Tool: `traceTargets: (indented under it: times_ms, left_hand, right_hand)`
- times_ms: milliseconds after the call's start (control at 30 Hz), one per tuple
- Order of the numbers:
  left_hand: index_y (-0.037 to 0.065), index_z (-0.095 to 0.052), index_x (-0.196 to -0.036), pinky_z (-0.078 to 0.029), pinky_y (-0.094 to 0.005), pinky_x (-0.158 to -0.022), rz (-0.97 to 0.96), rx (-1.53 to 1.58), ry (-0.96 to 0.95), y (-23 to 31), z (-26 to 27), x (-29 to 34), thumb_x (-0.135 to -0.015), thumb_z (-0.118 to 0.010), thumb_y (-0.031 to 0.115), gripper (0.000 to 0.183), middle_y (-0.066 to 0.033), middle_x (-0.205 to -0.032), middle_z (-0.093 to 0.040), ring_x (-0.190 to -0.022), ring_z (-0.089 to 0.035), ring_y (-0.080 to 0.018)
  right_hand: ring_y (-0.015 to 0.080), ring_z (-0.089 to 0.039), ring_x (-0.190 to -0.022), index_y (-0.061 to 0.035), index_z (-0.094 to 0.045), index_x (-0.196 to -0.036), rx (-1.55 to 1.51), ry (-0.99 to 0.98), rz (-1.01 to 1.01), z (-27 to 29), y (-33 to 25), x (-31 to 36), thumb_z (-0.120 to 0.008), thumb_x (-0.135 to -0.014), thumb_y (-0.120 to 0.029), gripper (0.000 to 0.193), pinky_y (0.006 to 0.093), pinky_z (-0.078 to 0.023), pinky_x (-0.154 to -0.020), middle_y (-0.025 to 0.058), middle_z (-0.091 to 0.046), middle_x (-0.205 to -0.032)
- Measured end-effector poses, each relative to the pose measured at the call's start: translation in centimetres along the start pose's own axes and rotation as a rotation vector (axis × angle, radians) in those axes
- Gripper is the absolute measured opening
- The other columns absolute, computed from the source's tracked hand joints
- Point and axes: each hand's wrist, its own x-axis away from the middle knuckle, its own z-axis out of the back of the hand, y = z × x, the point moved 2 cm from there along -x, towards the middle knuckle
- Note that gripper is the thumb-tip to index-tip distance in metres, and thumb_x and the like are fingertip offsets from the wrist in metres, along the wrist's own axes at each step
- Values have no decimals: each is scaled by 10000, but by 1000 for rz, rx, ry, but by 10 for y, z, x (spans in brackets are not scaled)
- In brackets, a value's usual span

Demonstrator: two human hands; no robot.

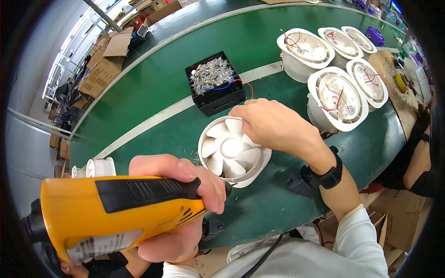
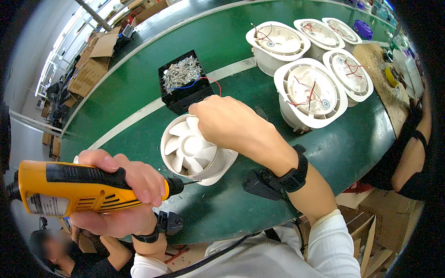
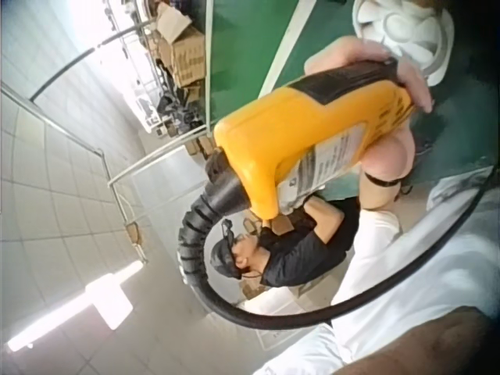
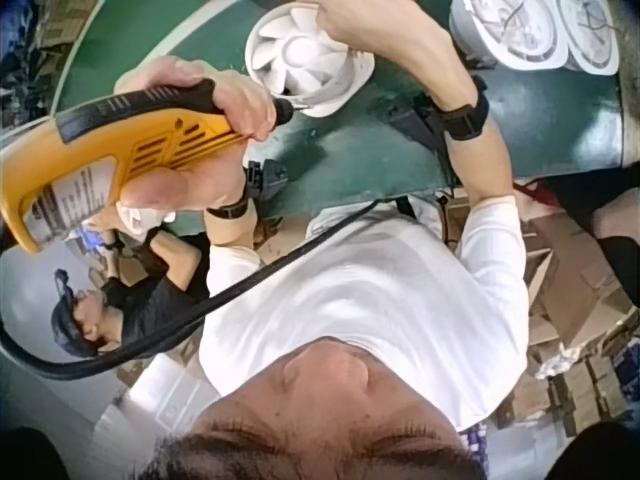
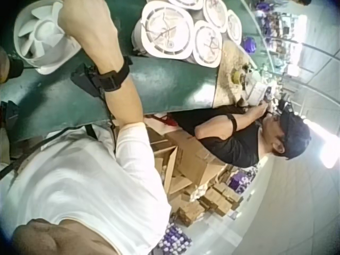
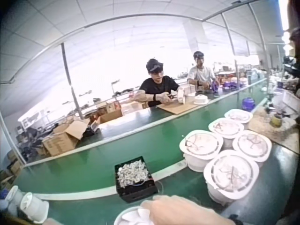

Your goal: The person uses a yellow power drill to drive screws into white plastic fan housings on a green assembly table. They repeatedly pick up a housing, align it, and fasten it with the drill, then place the finished unit aside. Other workers are visible in the background performing similar assembly tasks.

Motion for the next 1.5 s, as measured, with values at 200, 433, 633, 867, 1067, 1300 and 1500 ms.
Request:
traceTargets:
  times_ms: [200,433,633,867,1067,1300,1500]
  left_hand:
    - [23,-357,-1001,-383,-292,-320,7,5,-32,-1,-5,-1,-771,-462,756,776,-70,-531,-471,-351,-438,-175]
    - [14,-372,-993,-372,-305,-308,50,51,-14,-2,-2,0,-752,-482,762,794,-75,-540,-469,-345,-429,-178]
    - [-5,-370,-1070,-367,-298,-323,-3,-53,55,11,1,-6,-793,-507,704,773,-87,-549,-468,-353,-429,-184]
    - [-1,-369,-1120,-386,-273,-363,-24,-101,48,31,40,-16,-827,-525,643,724,-87,-585,-488,-408,-464,-169]
    - [-56,-486,-1034,-385,-239,-408,-24,-152,182,-5,52,-28,-870,-602,328,433,-63,-623,-496,-463,-483,-114]
    - [-50,-516,-1014,-391,-217,-411,-53,-24,233,-31,64,-32,-864,-602,118,242,-46,-669,-530,-462,-489,-87]
    - [-54,-493,-1021,-412,-233,-425,-158,67,170,-14,61,-30,-849,-659,315,440,-55,-705,-532,-488,-510,-105]
  right_hand:
    - [367,-617,-788,7,-610,-835,-2,22,15,1,1,2,-489,-776,-63,151,450,-501,-714,211,-632,-806]
    - [370,-616,-787,3,-605,-821,3,12,11,0,-2,0,-493,-767,-58,138,452,-500,-711,215,-631,-804]
    - [373,-614,-795,-23,-610,-986,30,-76,-27,3,0,-1,-510,-807,-105,221,443,-494,-727,199,-640,-863]
    - [333,-639,-725,27,-593,-997,-238,-51,-473,23,0,24,-585,-873,-410,455,391,-505,-696,199,-648,-826]
    - [248,-627,-765,104,-512,-1078,-602,-295,-737,12,18,56,-528,-852,-602,741,339,-555,-634,201,-597,-964]
    - [329,-536,-1096,98,-418,-1214,-769,-486,-808,11,4,54,-517,-846,-623,815,403,-551,-785,225,-481,-1207]
    - [365,-458,-1192,135,-364,-1248,-827,-415,-917,5,7,61,-612,-819,-562,855,430,-536,-838,258,-412,-1278]
